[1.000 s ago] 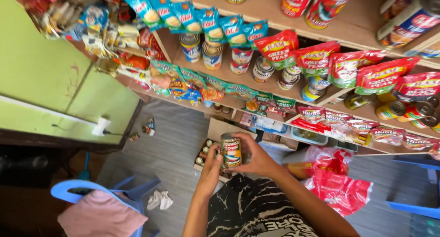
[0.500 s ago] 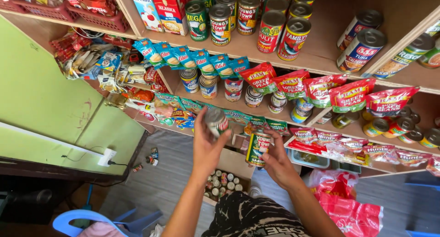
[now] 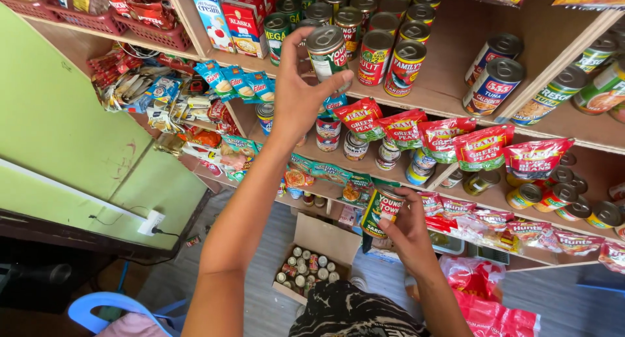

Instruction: Stocking and organizing various canned food items onto grocery store shelves from a box on the floor.

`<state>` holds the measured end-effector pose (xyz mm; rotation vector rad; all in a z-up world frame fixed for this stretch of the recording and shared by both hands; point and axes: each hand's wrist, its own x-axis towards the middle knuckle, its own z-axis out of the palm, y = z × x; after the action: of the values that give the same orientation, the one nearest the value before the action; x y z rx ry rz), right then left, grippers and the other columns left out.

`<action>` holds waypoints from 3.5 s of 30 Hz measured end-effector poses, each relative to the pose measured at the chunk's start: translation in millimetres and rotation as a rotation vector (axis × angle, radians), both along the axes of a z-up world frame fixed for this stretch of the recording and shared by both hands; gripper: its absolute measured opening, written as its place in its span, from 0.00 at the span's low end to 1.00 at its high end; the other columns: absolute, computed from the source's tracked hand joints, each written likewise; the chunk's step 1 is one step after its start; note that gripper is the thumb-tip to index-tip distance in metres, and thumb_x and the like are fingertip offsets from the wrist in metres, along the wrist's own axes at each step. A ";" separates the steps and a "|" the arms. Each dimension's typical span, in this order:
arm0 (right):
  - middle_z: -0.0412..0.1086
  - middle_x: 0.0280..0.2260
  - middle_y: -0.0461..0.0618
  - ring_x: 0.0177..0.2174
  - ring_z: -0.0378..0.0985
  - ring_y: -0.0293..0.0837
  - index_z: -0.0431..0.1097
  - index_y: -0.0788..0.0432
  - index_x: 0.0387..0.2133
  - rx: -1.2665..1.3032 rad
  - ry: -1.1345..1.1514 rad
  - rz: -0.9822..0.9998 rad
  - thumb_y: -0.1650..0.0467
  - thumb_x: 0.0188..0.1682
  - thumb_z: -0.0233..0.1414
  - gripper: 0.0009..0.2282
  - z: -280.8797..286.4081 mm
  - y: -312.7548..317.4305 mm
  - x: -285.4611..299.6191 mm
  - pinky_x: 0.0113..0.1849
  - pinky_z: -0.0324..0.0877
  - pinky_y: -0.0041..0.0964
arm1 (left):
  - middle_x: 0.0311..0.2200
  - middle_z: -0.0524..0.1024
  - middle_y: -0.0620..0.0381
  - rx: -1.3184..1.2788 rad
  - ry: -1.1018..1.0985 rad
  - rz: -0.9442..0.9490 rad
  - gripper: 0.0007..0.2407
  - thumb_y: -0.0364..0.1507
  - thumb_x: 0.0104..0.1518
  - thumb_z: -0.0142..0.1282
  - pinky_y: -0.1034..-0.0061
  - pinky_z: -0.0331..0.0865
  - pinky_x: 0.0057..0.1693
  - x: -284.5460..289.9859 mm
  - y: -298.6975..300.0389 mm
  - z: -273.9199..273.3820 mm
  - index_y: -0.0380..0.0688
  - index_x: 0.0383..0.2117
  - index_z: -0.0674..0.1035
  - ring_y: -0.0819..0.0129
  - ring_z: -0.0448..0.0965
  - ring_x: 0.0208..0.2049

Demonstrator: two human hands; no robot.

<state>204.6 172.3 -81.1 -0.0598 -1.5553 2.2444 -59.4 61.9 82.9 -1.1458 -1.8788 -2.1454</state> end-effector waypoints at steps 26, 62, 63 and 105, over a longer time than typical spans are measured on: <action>0.66 0.51 0.59 0.51 0.71 0.46 0.51 0.57 0.61 0.007 -0.114 -0.040 0.80 0.48 0.53 0.27 1.3 3.1 26.5 0.50 0.71 0.45 | 0.41 0.83 0.52 -0.083 0.097 -0.068 0.16 0.30 0.58 0.67 0.72 0.80 0.49 -115.9 42.7 29.8 0.35 0.48 0.77 0.71 0.84 0.41; 0.65 0.53 0.56 0.52 0.69 0.45 0.53 0.57 0.59 0.000 -0.160 -0.029 0.81 0.46 0.54 0.28 -6.1 2.7 40.2 0.50 0.67 0.43 | 0.46 0.81 0.49 -0.606 0.703 0.442 0.15 0.42 0.61 0.60 0.56 0.71 0.52 -310.0 134.2 -33.0 0.46 0.46 0.80 0.51 0.79 0.48; 0.66 0.52 0.56 0.52 0.69 0.45 0.53 0.57 0.59 0.004 -0.173 -0.026 0.81 0.46 0.55 0.27 -5.9 3.6 39.9 0.50 0.68 0.43 | 0.45 0.81 0.48 -0.575 0.699 0.484 0.16 0.42 0.59 0.62 0.52 0.69 0.51 -283.4 124.6 -22.8 0.46 0.44 0.81 0.49 0.78 0.48; 0.65 0.59 0.57 0.59 0.70 0.48 0.56 0.60 0.61 0.485 -0.065 -0.126 0.82 0.40 0.63 0.34 -3.3 -14.0 -23.1 0.59 0.67 0.44 | 0.46 0.79 0.50 -0.400 -0.083 0.099 0.28 0.31 0.44 0.75 0.72 0.79 0.45 163.7 -52.3 -90.8 0.39 0.53 0.74 0.63 0.85 0.40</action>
<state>181.5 158.3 -84.4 -0.0894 -2.0256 1.7339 104.3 9.5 -7.9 -1.0017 -2.4235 -1.8427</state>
